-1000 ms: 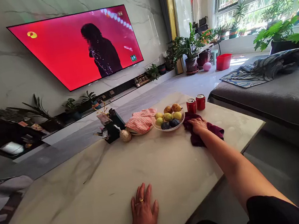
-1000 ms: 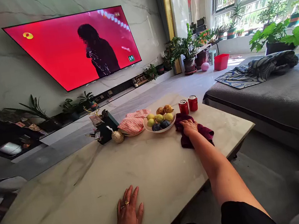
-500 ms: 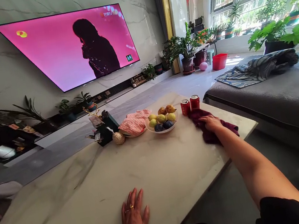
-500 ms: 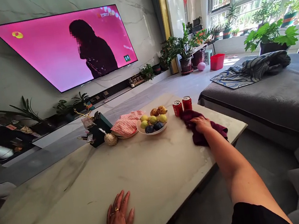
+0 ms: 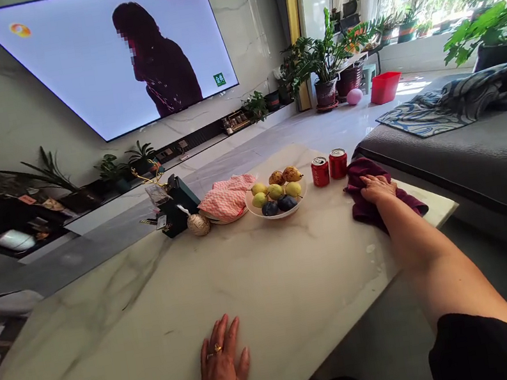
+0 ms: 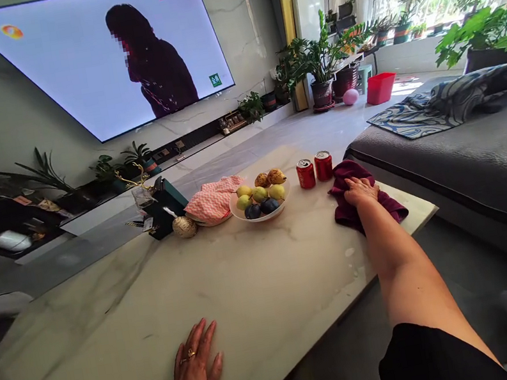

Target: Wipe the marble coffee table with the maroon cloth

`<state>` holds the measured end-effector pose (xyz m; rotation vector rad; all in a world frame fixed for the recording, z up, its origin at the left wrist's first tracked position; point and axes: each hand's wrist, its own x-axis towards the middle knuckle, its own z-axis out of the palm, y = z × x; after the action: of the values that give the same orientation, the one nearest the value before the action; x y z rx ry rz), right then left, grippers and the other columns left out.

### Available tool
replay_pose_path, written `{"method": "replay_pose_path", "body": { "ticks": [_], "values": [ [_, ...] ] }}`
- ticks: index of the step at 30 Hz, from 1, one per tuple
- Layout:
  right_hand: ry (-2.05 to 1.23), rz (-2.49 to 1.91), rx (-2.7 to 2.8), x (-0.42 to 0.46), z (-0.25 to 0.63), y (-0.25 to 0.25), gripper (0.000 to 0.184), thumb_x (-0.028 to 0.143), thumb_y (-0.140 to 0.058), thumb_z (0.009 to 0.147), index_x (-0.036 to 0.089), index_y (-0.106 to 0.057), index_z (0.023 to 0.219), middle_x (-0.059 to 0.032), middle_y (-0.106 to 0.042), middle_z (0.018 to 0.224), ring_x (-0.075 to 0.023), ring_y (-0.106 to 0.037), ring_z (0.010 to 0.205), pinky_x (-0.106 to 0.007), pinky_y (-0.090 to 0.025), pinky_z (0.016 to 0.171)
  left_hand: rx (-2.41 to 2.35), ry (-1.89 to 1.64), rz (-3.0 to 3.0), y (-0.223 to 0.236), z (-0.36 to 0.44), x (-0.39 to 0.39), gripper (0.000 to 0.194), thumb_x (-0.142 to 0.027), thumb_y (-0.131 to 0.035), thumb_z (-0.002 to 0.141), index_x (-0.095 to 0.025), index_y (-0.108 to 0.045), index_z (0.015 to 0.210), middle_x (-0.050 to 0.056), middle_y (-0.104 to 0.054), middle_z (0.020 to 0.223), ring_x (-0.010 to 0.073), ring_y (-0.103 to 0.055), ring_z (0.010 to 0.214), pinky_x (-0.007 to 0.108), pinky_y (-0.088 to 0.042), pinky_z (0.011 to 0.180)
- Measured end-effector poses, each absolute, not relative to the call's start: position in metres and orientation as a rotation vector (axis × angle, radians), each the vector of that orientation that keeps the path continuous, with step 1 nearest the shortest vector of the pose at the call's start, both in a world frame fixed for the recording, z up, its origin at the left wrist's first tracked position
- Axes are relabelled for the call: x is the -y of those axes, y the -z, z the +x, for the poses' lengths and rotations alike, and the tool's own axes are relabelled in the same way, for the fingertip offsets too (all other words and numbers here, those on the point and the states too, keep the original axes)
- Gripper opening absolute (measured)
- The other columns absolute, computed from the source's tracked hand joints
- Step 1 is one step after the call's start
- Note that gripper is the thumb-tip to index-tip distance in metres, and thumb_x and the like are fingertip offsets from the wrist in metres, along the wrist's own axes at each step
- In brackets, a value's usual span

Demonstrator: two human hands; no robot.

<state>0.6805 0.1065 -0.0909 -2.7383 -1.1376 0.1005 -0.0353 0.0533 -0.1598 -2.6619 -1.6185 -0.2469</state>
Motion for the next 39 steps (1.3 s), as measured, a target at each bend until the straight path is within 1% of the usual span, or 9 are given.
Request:
{"method": "replay_pose_path", "body": {
  "ticks": [4, 8, 12, 16, 26, 30, 32, 36, 39],
  "values": [
    [-0.254, -2.725, 0.92, -0.069, 0.679, 0.082, 0.067, 0.027, -0.042, 0.112, 0.023, -0.05, 0.179, -0.0215, -0.046, 0.186, -0.0366, -0.036, 0.173, -0.067, -0.032, 0.136, 1.641, 0.217, -2.653, 0.155, -0.03, -0.052, 0.063, -0.044, -0.038, 0.115, -0.024, -0.062, 0.17, 0.015, -0.05, 0.186, 0.0353, -0.045, 0.173, 0.066, -0.038, 0.144],
    [-0.2, -2.755, 0.642, -0.018, 0.679, 0.079, 0.067, 0.02, -0.039, 0.107, 0.017, -0.06, 0.17, -0.0324, -0.053, 0.175, -0.0442, -0.044, 0.166, -0.076, -0.039, 0.124, 1.672, 0.165, -2.679, 0.147, -0.023, -0.051, 0.064, -0.041, -0.039, 0.115, -0.023, -0.059, 0.172, 0.015, -0.048, 0.188, 0.0341, -0.043, 0.175, 0.065, -0.035, 0.145],
    [-0.141, -2.711, 0.418, 0.015, 0.664, 0.082, 0.066, 0.024, -0.038, 0.104, 0.022, -0.066, 0.164, -0.0353, -0.059, 0.165, -0.0512, -0.05, 0.159, -0.088, -0.043, 0.109, 1.712, 0.132, -2.698, 0.138, -0.016, -0.051, 0.064, -0.037, -0.038, 0.114, -0.022, -0.057, 0.174, 0.016, -0.046, 0.188, 0.0338, -0.042, 0.176, 0.065, -0.032, 0.147],
    [-0.086, -2.702, 0.427, 0.037, 0.616, 0.082, 0.068, 0.031, -0.033, 0.105, 0.024, -0.064, 0.165, -0.037, -0.06, 0.163, -0.0579, -0.052, 0.156, -0.091, -0.05, 0.095, 1.752, 0.106, -2.726, 0.127, -0.009, -0.048, 0.065, -0.034, -0.039, 0.114, -0.02, -0.054, 0.175, 0.018, -0.043, 0.189, 0.0356, -0.038, 0.177, 0.069, -0.027, 0.147],
    [-0.108, -2.629, 1.12, 0.042, 0.386, 0.092, 0.071, 0.033, -0.049, 0.098, 0.033, -0.064, 0.168, -0.0214, -0.057, 0.179, -0.0485, -0.05, 0.168, -0.084, -0.048, 0.12, 1.859, 0.043, -2.796, 0.089, 0.003, -0.031, 0.069, -0.027, -0.036, 0.112, -0.016, -0.046, 0.18, 0.016, -0.031, 0.195, 0.034, -0.025, 0.183, 0.064, -0.014, 0.151],
    [-0.142, -2.583, 1.338, 0.034, 0.288, 0.104, 0.077, 0.033, -0.057, 0.088, 0.065, -0.065, 0.158, 0.0041, -0.07, 0.17, -0.0463, -0.055, 0.166, -0.082, -0.05, 0.118, 1.88, -0.013, -2.841, 0.077, -0.01, -0.006, 0.074, -0.021, -0.037, 0.107, -0.016, -0.043, 0.181, 0.016, -0.03, 0.194, 0.0321, -0.026, 0.182, 0.061, -0.018, 0.151],
    [-0.195, -2.577, 1.448, 0.031, 0.251, 0.113, 0.084, 0.031, -0.056, 0.087, 0.067, -0.06, 0.163, 0.0048, -0.065, 0.175, -0.0447, -0.048, 0.171, -0.082, -0.047, 0.124, 1.875, -0.06, -2.883, 0.078, -0.03, 0.009, 0.077, -0.023, -0.043, 0.104, -0.02, -0.04, 0.181, 0.013, -0.027, 0.194, 0.0327, -0.024, 0.182, 0.064, -0.018, 0.151],
    [-0.289, -2.519, 1.552, 0.029, 0.196, 0.126, 0.094, 0.025, -0.05, 0.089, 0.053, -0.048, 0.178, -0.002, -0.047, 0.188, -0.0412, -0.036, 0.178, -0.08, -0.038, 0.134, 1.807, -0.288, -3.0, 0.091, -0.099, 0.032, 0.086, -0.034, -0.053, 0.1, -0.029, -0.033, 0.183, 0.008, -0.015, 0.195, 0.0347, -0.012, 0.184, 0.072, -0.006, 0.149],
    [-0.32, -2.492, 1.584, 0.031, 0.16, 0.127, 0.095, 0.024, -0.049, 0.088, 0.057, -0.047, 0.177, 0.0022, -0.046, 0.189, -0.039, -0.035, 0.178, -0.077, -0.036, 0.137, 1.854, -0.419, -2.953, 0.097, -0.167, 0.045, 0.093, -0.036, -0.06, 0.094, -0.035, -0.034, 0.183, 0.007, -0.017, 0.195, 0.0354, -0.015, 0.184, 0.075, -0.007, 0.147]
  ]
}}
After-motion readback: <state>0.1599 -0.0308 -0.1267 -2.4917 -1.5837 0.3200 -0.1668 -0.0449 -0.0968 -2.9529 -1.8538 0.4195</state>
